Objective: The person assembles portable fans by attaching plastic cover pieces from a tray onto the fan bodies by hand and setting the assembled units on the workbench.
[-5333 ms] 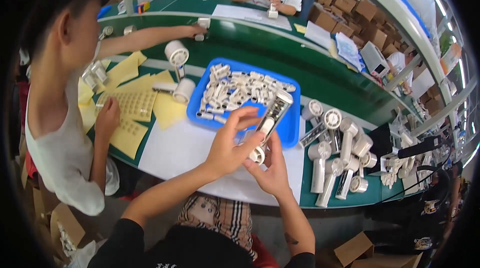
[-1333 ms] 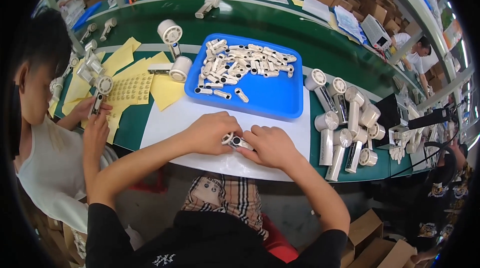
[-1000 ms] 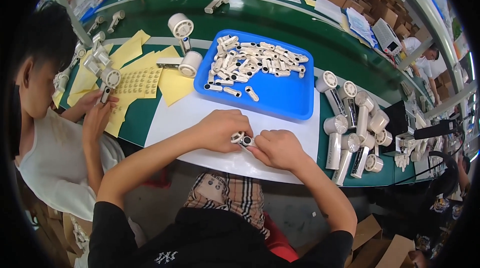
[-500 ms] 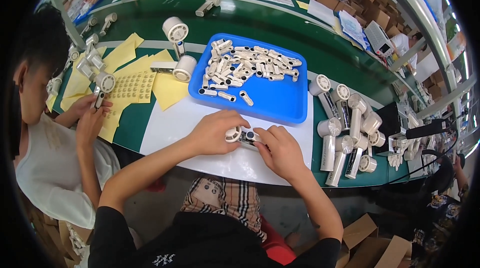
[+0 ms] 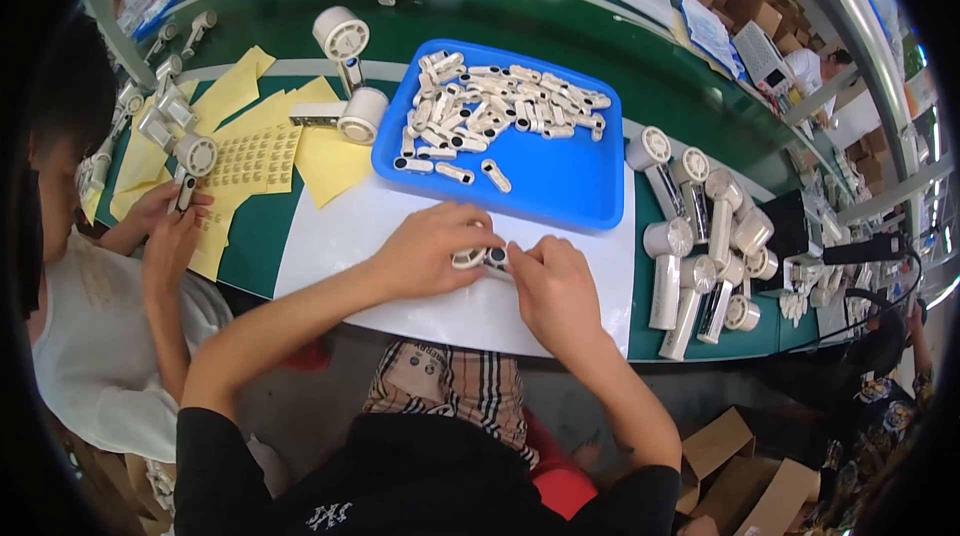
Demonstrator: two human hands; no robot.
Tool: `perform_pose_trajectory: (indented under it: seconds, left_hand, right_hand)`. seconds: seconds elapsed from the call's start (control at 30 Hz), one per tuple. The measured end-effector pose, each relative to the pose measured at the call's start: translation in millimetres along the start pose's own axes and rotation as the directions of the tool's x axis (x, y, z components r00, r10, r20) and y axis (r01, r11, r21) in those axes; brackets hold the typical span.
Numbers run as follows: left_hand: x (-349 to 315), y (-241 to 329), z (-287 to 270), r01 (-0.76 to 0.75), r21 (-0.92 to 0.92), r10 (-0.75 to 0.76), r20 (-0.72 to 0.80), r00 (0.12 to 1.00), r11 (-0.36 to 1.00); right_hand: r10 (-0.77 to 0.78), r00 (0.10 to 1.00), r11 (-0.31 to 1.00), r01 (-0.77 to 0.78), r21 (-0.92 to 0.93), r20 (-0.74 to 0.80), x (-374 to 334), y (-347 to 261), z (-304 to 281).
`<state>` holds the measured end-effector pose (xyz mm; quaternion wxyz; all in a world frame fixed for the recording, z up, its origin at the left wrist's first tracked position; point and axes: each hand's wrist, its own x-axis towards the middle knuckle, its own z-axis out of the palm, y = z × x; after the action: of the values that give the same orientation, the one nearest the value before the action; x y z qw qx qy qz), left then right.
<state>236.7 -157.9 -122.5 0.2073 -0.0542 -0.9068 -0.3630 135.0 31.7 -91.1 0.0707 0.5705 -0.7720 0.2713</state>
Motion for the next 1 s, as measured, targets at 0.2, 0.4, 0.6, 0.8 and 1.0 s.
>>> perform_pose_trajectory:
  seconds: [0.2, 0.4, 0.6, 0.8, 1.0]
  left_hand:
    - [-4.4, 4.5, 5.4, -0.059, 0.102, 0.056, 0.033, 0.998, 0.993]
    - [-19.0, 32.1, 8.8, -0.169, 0.199, 0.199, -0.142, 0.97, 0.965]
    - [-19.5, 38.7, 20.8, 0.15, 0.3, -0.175, 0.059, 0.983, 0.942]
    - [-17.3, 32.6, 20.1, 0.076, 0.286, -0.089, 0.033, 0.995, 0.955]
    - [-6.4, 36.3, 12.2, 0.209, 0.182, -0.208, -0.026, 0.978, 0.961]
  right_hand:
    - [0.243, 0.938, 0.927, -0.3, 0.225, 0.248, 4.2, 12.3, -6.7]
    - [0.054, 0.948, 0.928, -0.163, 0.335, 0.312, -18.4, 23.5, 0.0]
    - [-0.001, 0.986, 0.965, -0.042, 0.258, 0.166, -37.0, 16.6, 18.7]
    - [0.106, 0.99, 0.924, -0.133, 0.358, 0.093, -40.1, 14.9, 27.3]
    - [0.235, 0.957, 0.792, -0.289, 0.538, 0.168, -27.2, 15.6, 21.5]
